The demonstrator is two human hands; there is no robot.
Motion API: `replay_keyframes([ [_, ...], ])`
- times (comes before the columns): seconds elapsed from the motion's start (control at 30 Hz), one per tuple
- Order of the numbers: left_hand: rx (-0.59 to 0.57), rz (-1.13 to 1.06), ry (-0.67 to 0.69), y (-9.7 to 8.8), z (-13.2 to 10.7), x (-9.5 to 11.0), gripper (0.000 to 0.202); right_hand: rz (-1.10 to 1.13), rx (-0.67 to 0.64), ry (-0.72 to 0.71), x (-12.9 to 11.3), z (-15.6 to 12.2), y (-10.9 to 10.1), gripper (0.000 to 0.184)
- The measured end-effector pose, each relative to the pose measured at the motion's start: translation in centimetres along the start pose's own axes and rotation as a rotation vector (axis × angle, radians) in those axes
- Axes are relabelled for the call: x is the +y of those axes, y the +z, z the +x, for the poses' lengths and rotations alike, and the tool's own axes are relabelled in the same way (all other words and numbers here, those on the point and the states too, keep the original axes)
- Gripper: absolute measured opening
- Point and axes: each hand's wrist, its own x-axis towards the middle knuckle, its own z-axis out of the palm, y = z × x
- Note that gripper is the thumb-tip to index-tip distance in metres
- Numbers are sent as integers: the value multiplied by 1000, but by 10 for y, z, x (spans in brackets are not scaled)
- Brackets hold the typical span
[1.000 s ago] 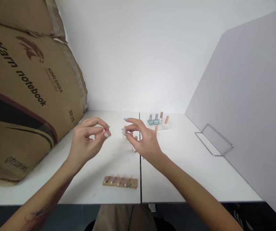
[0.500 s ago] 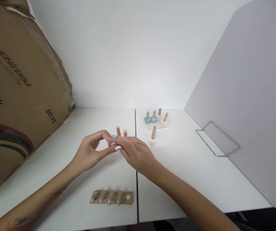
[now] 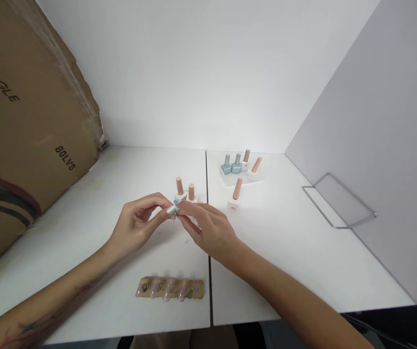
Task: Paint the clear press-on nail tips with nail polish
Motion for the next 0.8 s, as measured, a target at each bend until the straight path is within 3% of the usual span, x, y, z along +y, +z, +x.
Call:
replay_keyframes([
  [0.17, 58, 136, -4, -4, 1, -4, 35, 34, -9, -66, 0, -1, -1, 56],
  [0.3, 44, 187, -110, -4, 0, -5, 49, 0, 66, -13, -5, -2, 0, 49],
  [0.4, 49, 124, -154, -1, 0, -5, 41, -63, 129, 40, -11, 0, -2, 42],
  [0.53, 157, -1, -240, -1, 0, -8, 19, -14, 177, 58, -17, 3, -3, 40],
  [0.7, 288, -44, -263, -1, 1, -11, 38, 47, 219, 82, -17, 2, 0, 38],
  [0.8, 284, -23, -229, 3, -1, -11, 24, 71, 223, 119, -15, -1, 1, 37],
])
